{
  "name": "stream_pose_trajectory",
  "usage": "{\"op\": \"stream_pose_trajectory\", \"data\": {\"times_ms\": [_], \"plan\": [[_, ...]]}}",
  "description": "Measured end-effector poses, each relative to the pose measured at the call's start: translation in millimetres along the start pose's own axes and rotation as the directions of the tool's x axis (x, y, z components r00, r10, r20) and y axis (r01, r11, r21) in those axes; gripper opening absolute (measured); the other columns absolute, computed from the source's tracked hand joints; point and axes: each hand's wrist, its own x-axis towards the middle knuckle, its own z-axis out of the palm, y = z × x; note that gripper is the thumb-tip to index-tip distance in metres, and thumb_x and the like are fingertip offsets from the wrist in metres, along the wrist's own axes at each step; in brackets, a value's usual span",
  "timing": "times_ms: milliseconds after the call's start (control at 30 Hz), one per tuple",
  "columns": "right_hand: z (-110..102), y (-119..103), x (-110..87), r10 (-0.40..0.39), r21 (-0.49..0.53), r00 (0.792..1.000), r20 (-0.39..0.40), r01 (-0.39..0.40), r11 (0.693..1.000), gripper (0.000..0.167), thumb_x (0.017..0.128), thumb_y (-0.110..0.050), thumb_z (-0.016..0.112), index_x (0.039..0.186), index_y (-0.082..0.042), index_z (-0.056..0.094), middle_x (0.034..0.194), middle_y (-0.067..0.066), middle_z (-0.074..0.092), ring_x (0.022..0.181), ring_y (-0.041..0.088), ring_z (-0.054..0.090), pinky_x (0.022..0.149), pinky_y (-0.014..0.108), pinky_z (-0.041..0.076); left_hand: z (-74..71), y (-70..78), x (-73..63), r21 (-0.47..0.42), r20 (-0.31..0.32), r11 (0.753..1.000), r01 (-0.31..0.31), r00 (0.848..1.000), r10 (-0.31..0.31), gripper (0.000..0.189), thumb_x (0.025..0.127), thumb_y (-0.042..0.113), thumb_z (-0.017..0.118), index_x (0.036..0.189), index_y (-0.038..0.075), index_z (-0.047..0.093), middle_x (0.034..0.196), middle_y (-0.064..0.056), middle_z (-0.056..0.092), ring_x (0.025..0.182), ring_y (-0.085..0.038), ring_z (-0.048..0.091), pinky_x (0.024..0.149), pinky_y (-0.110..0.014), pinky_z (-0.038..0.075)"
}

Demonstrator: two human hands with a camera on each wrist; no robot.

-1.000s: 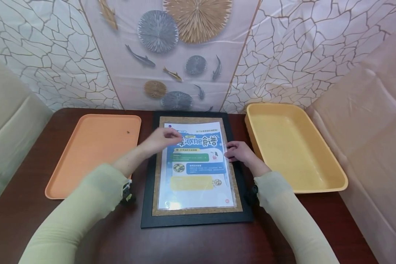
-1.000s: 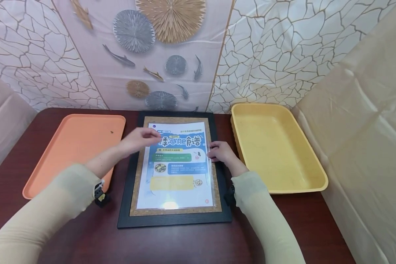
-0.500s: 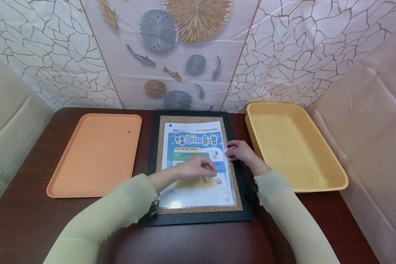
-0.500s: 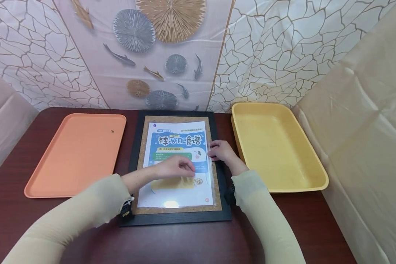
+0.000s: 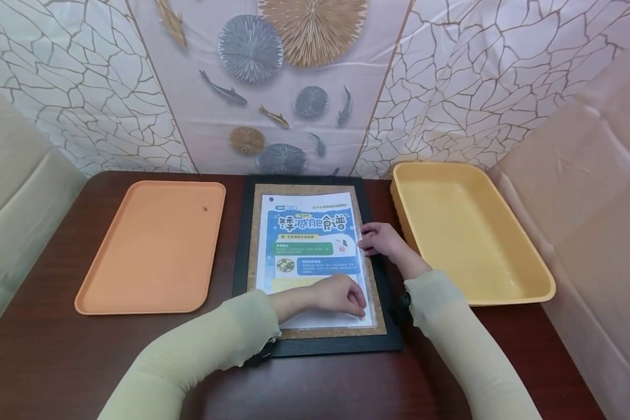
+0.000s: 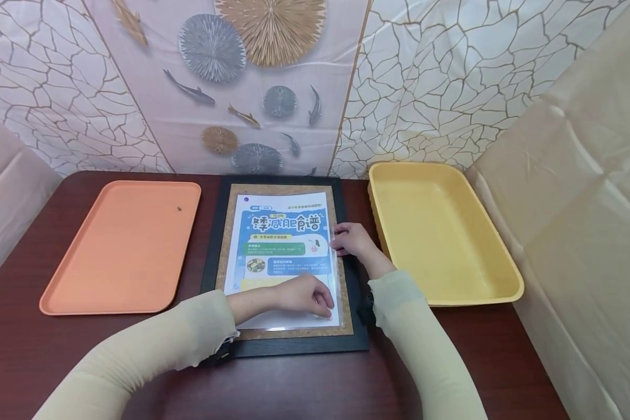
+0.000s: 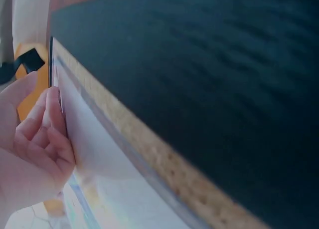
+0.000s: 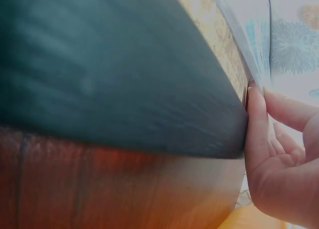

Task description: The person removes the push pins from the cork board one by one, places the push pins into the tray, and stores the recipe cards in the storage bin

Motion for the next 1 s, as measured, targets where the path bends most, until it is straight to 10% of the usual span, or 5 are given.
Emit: {"op": "stream_pose_trajectory", "data": {"times_ms": [267, 1000], "plan": [[-0.4, 0.8, -0.3, -0.007, -0.019, 1.0, -0.003, 0.007, 1.0, 0.045, 0.091, -0.008, 0.059, 0.132, 0.001, 0.046, 0.117, 0.026, 0.061, 0.078, 0.017, 0.065, 0.075, 0.027, 0.055, 8.3, 6.8, 2.3, 0.22, -0.037, 0.975, 0.014, 0.999, -0.006, 0.008, 0.082, 0.017, 0.068, 0.081, 0.012, 0.073, 0.072, 0.004, 0.068, 0.062, 0.004, 0.049, 0.06, -0.01, 0.039], [-0.3, 0.0, 1.4, -0.004, -0.022, 1.0, 0.01, 0.005, 1.0, 0.045, 0.091, -0.009, 0.059, 0.132, 0.002, 0.046, 0.117, 0.026, 0.06, 0.078, 0.017, 0.064, 0.078, 0.03, 0.055, 7.1, 11.5, 6.8, 0.326, 0.006, 0.942, 0.078, 0.996, -0.085, 0.009, 0.084, 0.021, 0.067, 0.076, 0.016, 0.069, 0.069, 0.011, 0.06, 0.065, -0.001, 0.051, 0.059, -0.014, 0.038]]}}
